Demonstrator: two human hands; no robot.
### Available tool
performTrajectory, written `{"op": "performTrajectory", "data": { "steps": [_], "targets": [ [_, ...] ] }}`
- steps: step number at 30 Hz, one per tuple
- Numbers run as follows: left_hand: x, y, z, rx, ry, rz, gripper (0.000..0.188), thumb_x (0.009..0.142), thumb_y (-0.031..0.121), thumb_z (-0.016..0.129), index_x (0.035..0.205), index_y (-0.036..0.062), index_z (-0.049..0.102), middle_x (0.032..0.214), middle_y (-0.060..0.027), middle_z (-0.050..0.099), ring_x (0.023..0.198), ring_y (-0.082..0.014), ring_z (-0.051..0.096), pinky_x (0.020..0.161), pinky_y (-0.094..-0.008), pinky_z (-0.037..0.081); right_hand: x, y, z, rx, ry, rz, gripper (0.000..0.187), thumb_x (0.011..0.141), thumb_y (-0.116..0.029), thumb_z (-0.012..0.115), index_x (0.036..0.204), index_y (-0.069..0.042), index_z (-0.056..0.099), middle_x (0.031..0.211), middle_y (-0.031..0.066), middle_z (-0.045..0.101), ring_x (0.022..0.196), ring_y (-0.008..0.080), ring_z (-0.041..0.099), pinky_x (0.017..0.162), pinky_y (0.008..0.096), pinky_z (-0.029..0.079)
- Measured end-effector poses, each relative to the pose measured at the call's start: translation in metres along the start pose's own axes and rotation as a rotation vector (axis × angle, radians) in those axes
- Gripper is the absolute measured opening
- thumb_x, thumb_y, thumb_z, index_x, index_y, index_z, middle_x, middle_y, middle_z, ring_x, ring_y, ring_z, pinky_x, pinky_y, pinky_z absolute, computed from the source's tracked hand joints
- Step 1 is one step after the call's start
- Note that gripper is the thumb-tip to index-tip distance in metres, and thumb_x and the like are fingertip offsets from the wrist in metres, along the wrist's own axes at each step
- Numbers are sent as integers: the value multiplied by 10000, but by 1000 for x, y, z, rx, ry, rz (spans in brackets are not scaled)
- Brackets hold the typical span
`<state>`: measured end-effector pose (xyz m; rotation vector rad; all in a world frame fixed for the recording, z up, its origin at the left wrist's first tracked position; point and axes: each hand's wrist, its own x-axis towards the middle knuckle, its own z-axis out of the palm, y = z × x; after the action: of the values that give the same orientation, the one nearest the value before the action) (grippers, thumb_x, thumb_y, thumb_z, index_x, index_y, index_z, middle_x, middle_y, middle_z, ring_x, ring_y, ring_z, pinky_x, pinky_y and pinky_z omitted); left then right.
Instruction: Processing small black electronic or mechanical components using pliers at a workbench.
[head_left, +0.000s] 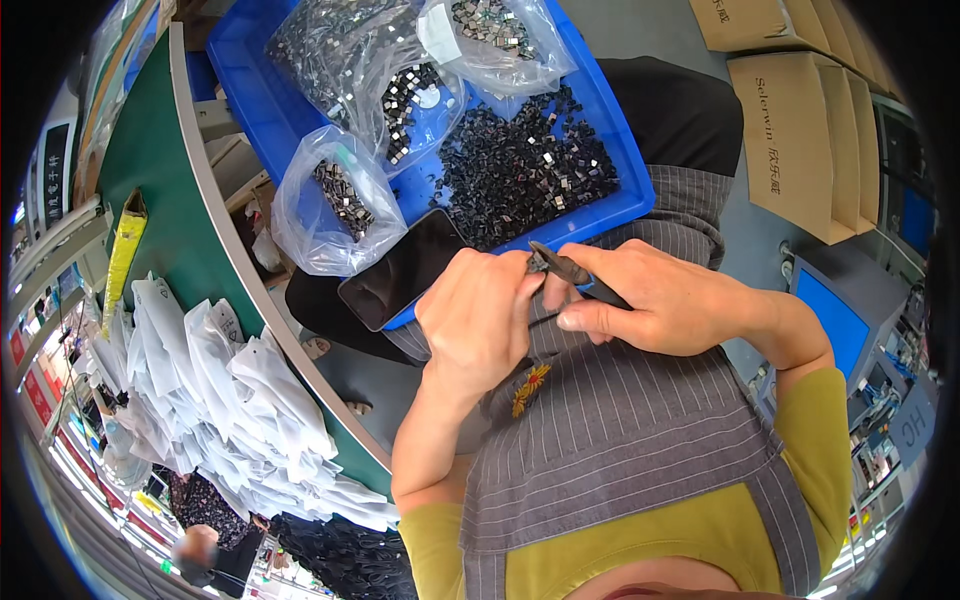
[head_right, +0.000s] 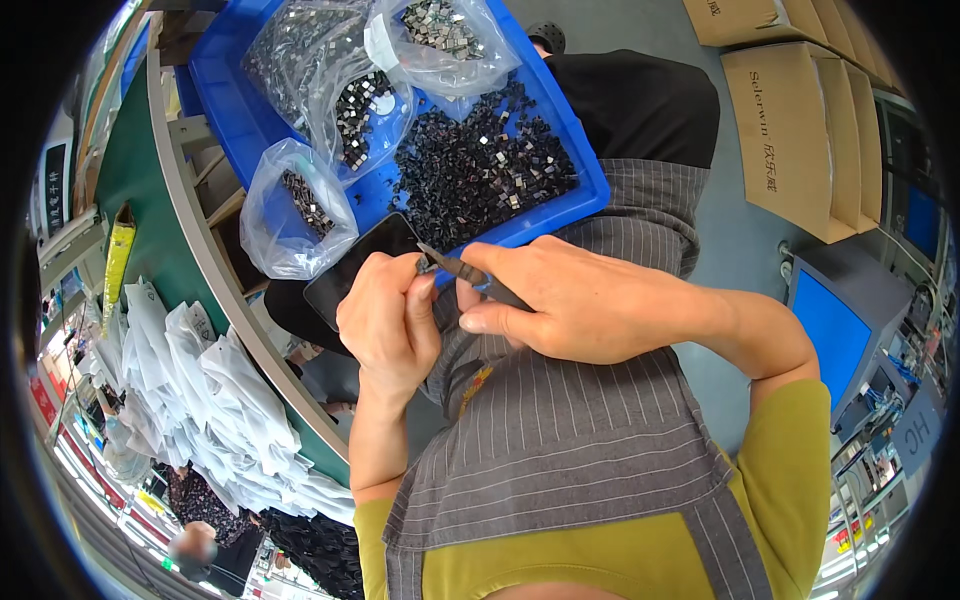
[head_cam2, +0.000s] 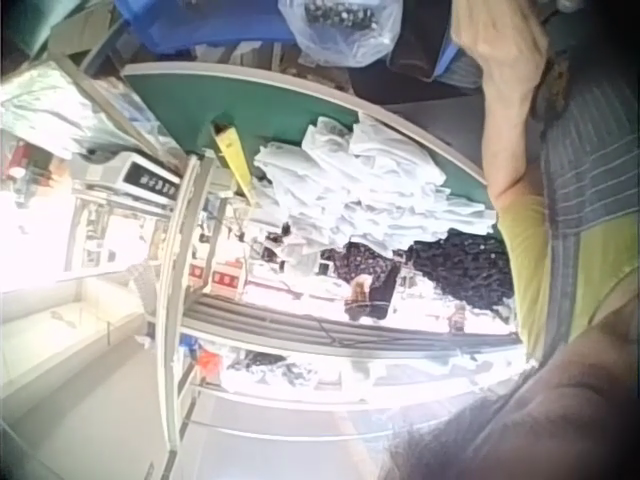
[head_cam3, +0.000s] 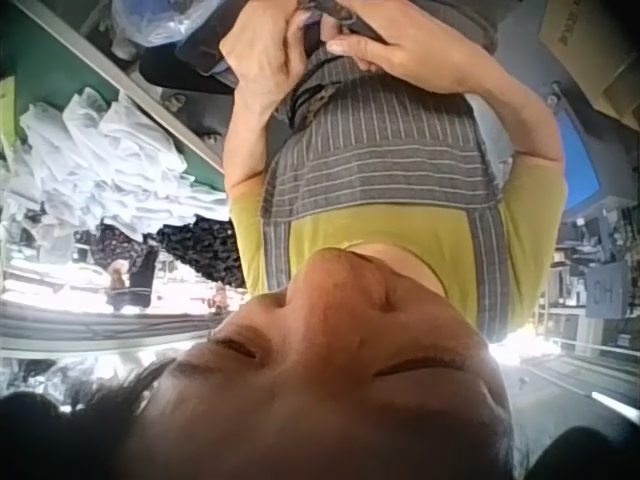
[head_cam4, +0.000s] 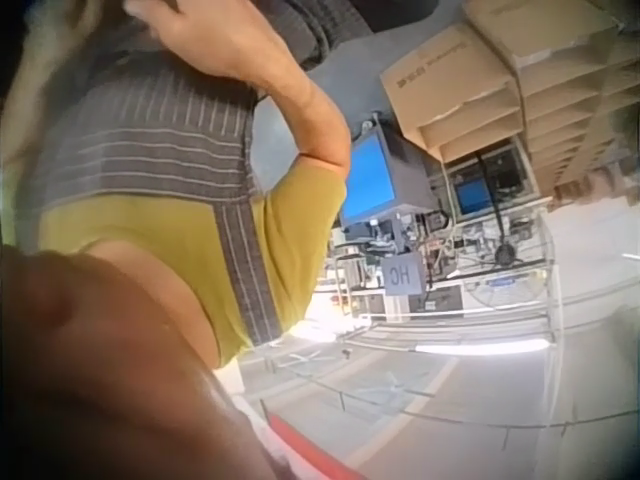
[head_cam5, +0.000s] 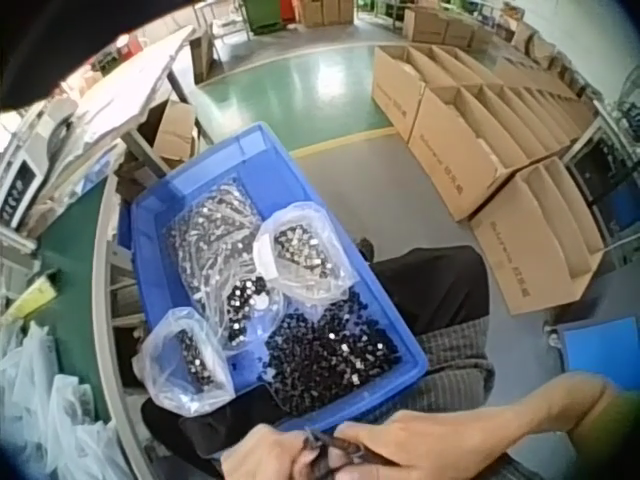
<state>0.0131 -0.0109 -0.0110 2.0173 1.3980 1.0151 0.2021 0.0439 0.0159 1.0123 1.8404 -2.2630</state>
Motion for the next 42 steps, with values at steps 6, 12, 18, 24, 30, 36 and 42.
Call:
{"op": "performTrajectory", "data": {
  "steps": [6,12,18,24,30,36,42],
  "targets": [
    [-11,3,0,-56,111,-76,132,733,-45,662,858,-41,621,730,-114,624,542,-229,561,484,-294,438,3,13,-8,300,255,-45,248,928,-247,547,934,-2,508,677,51,561,645,106,565,608,287,468],
    [-16,0,19,-197,257,-50,308,711,-45,727,982,-21,582,868,-184,662,673,-245,662,533,-282,519,2,17,-1,12,107,-36,351,930,-271,537,1113,26,496,887,211,639,844,338,624,722,383,467],
    [-6,1,11,-46,175,84,306,746,-63,700,1001,-6,540,921,-214,655,667,-214,663,532,-260,541,1,20,-2,51,58,-171,349,931,-260,536,1130,25,500,903,199,637,877,333,623,757,384,461],
    [-7,-1,14,-42,187,119,300,732,-87,684,985,-20,539,917,-228,654,637,-218,658,506,-263,535,-2,7,-8,190,43,-58,210,933,-166,531,1056,4,529,788,105,623,730,184,624,675,318,479],
    [-6,-1,13,-39,211,135,329,668,-83,716,953,-29,560,878,-215,661,620,-249,655,488,-279,520,-2,7,-8,156,73,-60,161,928,-143,530,1005,-1,531,728,79,587,673,166,596,649,298,484],
    [-6,1,9,-18,187,143,309,715,-92,698,967,-20,536,903,-236,653,653,-232,664,520,-267,535,-1,9,-8,191,86,-80,144,928,-133,531,985,-1,531,753,76,584,666,149,588,641,291,482],
    [-4,-1,10,-3,185,173,319,715,-80,716,970,-20,533,905,-233,653,663,-241,667,523,-271,532,0,13,-6,243,98,-105,145,929,-137,534,974,0,525,758,63,576,665,135,579,642,286,483]
  ]
}}
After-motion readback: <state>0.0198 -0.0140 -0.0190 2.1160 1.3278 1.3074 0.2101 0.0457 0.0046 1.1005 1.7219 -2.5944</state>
